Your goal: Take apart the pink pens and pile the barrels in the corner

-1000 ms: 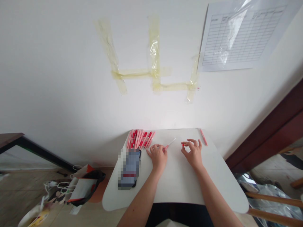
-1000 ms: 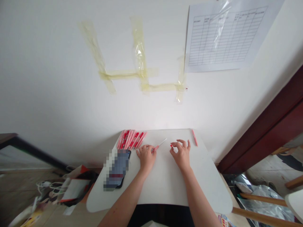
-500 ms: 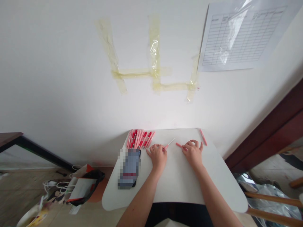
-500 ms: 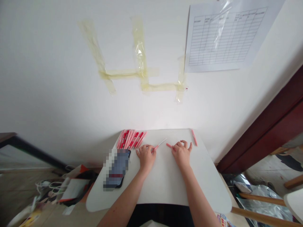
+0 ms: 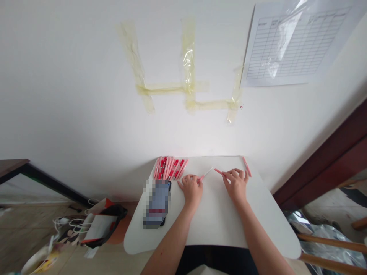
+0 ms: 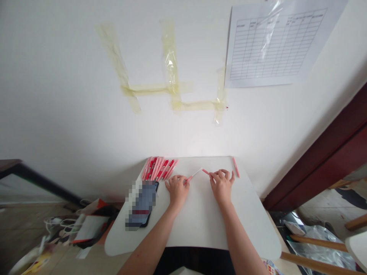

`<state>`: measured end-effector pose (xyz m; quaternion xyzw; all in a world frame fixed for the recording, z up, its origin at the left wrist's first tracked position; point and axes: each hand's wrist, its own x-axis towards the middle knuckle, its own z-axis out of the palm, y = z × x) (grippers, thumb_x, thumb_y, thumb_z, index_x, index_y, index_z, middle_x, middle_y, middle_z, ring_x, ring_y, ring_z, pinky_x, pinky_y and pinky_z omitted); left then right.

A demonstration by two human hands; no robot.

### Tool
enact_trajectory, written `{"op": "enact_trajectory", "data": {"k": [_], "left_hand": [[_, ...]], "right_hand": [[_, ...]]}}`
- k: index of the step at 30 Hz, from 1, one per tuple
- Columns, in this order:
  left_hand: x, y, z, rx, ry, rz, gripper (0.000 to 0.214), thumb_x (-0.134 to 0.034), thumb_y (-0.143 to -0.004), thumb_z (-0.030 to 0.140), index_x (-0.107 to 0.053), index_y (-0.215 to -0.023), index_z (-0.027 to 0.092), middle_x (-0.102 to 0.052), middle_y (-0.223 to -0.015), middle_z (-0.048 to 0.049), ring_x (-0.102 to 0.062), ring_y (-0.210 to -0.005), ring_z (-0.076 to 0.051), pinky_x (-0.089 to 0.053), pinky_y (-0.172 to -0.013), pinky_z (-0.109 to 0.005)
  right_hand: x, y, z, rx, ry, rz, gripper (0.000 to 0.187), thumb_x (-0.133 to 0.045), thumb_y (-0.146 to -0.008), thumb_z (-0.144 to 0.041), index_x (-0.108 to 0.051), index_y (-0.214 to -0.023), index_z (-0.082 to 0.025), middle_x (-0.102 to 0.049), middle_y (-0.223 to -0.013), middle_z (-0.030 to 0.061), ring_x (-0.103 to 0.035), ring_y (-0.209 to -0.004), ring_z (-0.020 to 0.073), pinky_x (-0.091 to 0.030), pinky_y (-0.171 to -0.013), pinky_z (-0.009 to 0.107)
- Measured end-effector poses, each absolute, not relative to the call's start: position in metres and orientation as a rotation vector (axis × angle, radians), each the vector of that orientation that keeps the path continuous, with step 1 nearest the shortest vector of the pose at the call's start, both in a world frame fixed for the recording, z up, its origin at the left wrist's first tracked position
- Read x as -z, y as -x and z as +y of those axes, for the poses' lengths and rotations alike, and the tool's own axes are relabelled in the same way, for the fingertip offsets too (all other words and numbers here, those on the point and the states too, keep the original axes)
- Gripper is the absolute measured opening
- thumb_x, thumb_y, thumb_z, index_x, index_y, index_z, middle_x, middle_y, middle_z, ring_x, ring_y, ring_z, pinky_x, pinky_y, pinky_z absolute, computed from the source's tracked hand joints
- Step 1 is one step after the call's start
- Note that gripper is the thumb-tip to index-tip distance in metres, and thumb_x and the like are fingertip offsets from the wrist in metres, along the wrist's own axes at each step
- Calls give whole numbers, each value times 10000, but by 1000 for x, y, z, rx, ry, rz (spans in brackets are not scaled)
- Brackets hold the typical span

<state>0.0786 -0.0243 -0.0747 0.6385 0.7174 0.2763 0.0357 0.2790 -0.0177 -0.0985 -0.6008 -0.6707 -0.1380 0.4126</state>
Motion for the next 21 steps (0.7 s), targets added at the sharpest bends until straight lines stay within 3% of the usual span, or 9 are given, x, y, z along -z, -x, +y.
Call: {"op": "enact_trajectory", "data": {"k": [4,9,14,21], "left_hand": [[75,-79,-24,-852,-1972,2212,154,-588,-878,275,-732,-930,259,-650,-1109,-80,-490,-1188,-296,-224,-1124,-610],[75,-79,-24,-857,-1963,2204,167,-580,-887,282,-736,-944,260,-647,-1108,-80,-486,-1195,-295,-212,-1130,-613],[75,-79,-24,-852,-1957,2200,170,-587,-881,277,-739,-955,267,-651,-1112,-76,-488,-1194,-294,-204,-1134,-610],[75,-78,-25,-849,-1967,2208,172,-584,-885,284,-739,-958,271,-653,-1118,-78,-491,-1193,-295,-207,-1132,-605]], "right_hand": [[101,-280,-16,275,1526,-1695,313,-474,-984,-397,-754,-892,-292,-696,-824,62,-499,-1039,310,-192,-1077,692],[102,-286,-10,135,1475,-1561,365,-409,-1011,-405,-719,-1149,-274,-710,-939,95,-490,-969,290,-392,-916,504],[102,-290,-7,3,1402,-1464,346,-452,-992,-446,-719,-1046,-233,-718,-944,105,-526,-955,282,-418,-865,440],[104,-289,-8,-69,1414,-1383,290,-508,-962,-447,-691,-991,-224,-718,-995,108,-578,-1009,278,-430,-902,447]]}}
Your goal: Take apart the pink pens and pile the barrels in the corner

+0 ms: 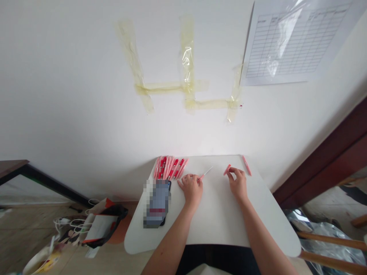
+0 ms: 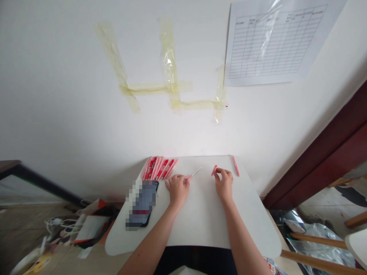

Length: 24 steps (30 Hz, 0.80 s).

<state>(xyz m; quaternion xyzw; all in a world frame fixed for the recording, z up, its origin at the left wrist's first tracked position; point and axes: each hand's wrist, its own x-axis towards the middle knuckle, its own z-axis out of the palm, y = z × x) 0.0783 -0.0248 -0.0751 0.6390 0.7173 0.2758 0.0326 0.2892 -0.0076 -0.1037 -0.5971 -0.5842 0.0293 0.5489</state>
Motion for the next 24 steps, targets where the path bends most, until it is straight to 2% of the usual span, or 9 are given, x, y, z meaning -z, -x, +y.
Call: {"op": "enact_trajectory", "data": {"k": [4,9,15,24], "left_hand": [[76,-79,-25,-855,-1973,2204,175,-582,-884,283,-739,-960,271,-648,-1116,-79,-487,-1191,-295,-201,-1136,-606],[77,-79,-24,-857,-1973,2207,174,-575,-889,282,-735,-956,261,-644,-1115,-83,-483,-1197,-297,-199,-1136,-612],[75,-79,-25,-850,-1963,2200,161,-592,-879,282,-736,-950,264,-643,-1115,-81,-481,-1193,-298,-202,-1133,-610],[77,-78,-24,-867,-1970,2196,160,-593,-890,301,-738,-950,271,-641,-1112,-82,-478,-1196,-300,-192,-1137,-617]], "right_hand": [[104,-289,-8,-21,1423,-1400,280,-509,-962,-443,-691,-970,-231,-721,-980,103,-579,-1006,279,-418,-924,469],[103,-287,-10,62,1475,-1492,275,-496,-979,-420,-703,-924,-248,-715,-925,85,-571,-1032,287,-348,-1010,542],[98,-286,-12,164,1420,-1452,283,-506,-981,-423,-717,-907,-250,-639,-1044,108,-583,-1113,273,-351,-1050,547],[89,-282,-16,216,1318,-1553,176,-524,-980,-307,-698,-963,-280,-731,-963,46,-582,-1117,264,-294,-1090,574]]}}
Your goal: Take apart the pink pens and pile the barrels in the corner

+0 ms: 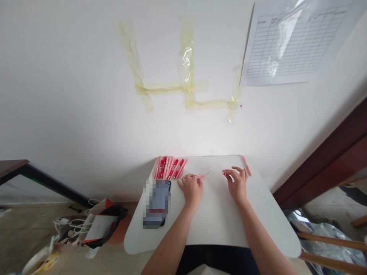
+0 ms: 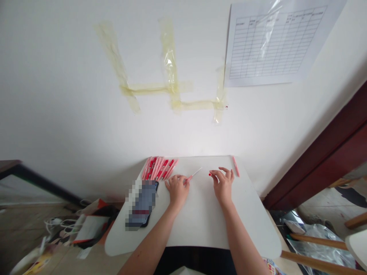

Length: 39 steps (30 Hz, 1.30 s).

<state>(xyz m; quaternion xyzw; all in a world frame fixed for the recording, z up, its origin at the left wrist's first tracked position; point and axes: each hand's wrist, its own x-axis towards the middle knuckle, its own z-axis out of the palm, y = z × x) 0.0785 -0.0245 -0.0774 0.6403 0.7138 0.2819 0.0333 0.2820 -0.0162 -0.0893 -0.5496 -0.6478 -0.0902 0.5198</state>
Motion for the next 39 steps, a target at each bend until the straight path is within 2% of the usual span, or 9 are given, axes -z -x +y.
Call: {"op": "enact_trajectory", "data": {"k": [11,19,32,39], "left_hand": [[75,-79,-25,-879,-1969,2198,154,-599,-892,304,-742,-938,267,-655,-1116,-81,-495,-1193,-299,-212,-1130,-621],[76,-79,-25,-880,-1962,2196,151,-606,-882,277,-740,-950,264,-658,-1115,-75,-490,-1206,-299,-201,-1140,-616],[76,-79,-25,-874,-1965,2195,155,-595,-889,286,-738,-942,258,-659,-1119,-75,-497,-1197,-299,-195,-1139,-621],[76,-79,-25,-893,-1984,2203,164,-597,-896,313,-747,-925,255,-665,-1107,-86,-509,-1173,-299,-233,-1113,-608]], "right_hand": [[86,-280,-19,239,1315,-1582,178,-520,-987,-304,-691,-944,-278,-745,-948,35,-582,-1115,264,-249,-1119,587],[96,-281,-15,156,1486,-1483,288,-502,-978,-408,-691,-845,-236,-696,-880,70,-592,-1017,254,-308,-1063,524],[95,-281,-17,311,1491,-1525,183,-528,-957,-274,-686,-879,-224,-707,-865,73,-581,-1019,264,-283,-1083,578],[84,-279,-20,424,1353,-1565,152,-532,-980,-226,-675,-944,-261,-735,-919,30,-610,-1096,247,-252,-1142,571]]}}
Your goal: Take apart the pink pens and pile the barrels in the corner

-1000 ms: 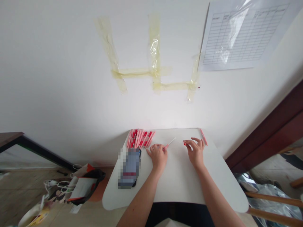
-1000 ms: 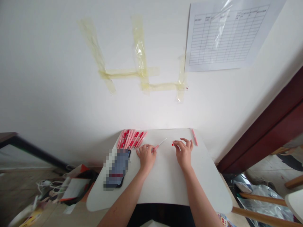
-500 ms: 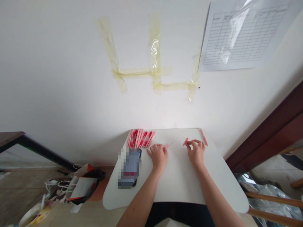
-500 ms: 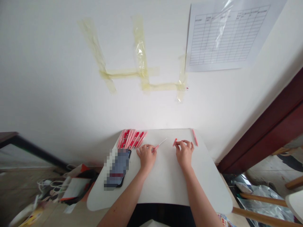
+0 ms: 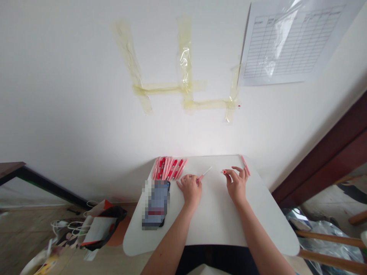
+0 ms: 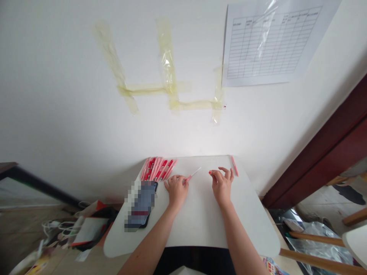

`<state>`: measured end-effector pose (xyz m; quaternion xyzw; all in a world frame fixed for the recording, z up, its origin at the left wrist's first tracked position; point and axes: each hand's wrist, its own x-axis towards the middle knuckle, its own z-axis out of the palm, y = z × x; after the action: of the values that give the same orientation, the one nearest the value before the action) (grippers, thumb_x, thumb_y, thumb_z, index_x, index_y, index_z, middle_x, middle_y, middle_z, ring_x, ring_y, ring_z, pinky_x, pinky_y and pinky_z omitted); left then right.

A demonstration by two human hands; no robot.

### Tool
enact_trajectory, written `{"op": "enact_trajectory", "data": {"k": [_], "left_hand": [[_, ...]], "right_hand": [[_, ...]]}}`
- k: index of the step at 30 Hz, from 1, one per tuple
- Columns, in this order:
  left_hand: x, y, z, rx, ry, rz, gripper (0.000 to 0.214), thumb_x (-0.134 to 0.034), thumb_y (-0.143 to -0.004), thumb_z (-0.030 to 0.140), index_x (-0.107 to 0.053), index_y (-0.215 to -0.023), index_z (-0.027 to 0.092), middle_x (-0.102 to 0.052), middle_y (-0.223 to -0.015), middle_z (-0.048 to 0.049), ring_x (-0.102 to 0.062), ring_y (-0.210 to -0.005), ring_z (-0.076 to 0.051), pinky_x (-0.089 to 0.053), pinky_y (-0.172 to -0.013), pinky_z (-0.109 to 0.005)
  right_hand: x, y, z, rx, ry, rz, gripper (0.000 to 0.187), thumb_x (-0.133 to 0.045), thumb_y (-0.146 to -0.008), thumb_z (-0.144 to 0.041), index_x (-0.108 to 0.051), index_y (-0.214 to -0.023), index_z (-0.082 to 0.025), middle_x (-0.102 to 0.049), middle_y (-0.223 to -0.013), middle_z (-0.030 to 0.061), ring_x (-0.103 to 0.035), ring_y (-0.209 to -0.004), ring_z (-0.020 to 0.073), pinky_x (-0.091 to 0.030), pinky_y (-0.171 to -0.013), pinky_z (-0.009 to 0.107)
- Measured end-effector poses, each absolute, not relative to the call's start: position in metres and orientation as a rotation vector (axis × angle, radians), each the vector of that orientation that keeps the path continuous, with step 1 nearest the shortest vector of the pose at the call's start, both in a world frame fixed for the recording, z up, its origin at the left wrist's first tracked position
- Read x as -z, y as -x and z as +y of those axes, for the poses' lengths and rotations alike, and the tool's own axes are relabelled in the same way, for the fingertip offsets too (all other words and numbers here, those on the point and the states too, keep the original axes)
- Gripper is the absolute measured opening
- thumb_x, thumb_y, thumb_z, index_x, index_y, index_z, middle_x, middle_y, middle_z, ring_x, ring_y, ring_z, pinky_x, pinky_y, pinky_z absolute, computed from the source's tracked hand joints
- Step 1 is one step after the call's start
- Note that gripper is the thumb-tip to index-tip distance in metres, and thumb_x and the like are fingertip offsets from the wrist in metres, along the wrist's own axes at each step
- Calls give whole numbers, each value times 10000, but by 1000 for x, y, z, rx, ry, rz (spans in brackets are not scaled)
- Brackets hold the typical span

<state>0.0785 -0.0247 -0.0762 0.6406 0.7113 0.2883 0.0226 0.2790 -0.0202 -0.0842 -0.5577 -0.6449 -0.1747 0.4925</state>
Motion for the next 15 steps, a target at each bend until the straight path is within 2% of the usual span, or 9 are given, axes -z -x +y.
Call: {"op": "enact_trajectory", "data": {"k": [7,15], "left_hand": [[75,-79,-25,-911,-1991,2210,172,-597,-902,337,-749,-921,257,-668,-1099,-84,-513,-1169,-302,-239,-1108,-608],[75,-79,-26,-907,-1989,2209,169,-594,-903,334,-744,-926,260,-668,-1108,-82,-512,-1170,-303,-239,-1111,-608]], "right_hand": [[83,-276,-22,460,1274,-1624,180,-535,-960,-153,-658,-965,-285,-773,-938,-25,-605,-1103,241,-229,-1163,592],[81,-275,-23,441,1286,-1626,165,-556,-959,-170,-668,-945,-291,-776,-927,-38,-616,-1068,245,-219,-1162,581]]}}
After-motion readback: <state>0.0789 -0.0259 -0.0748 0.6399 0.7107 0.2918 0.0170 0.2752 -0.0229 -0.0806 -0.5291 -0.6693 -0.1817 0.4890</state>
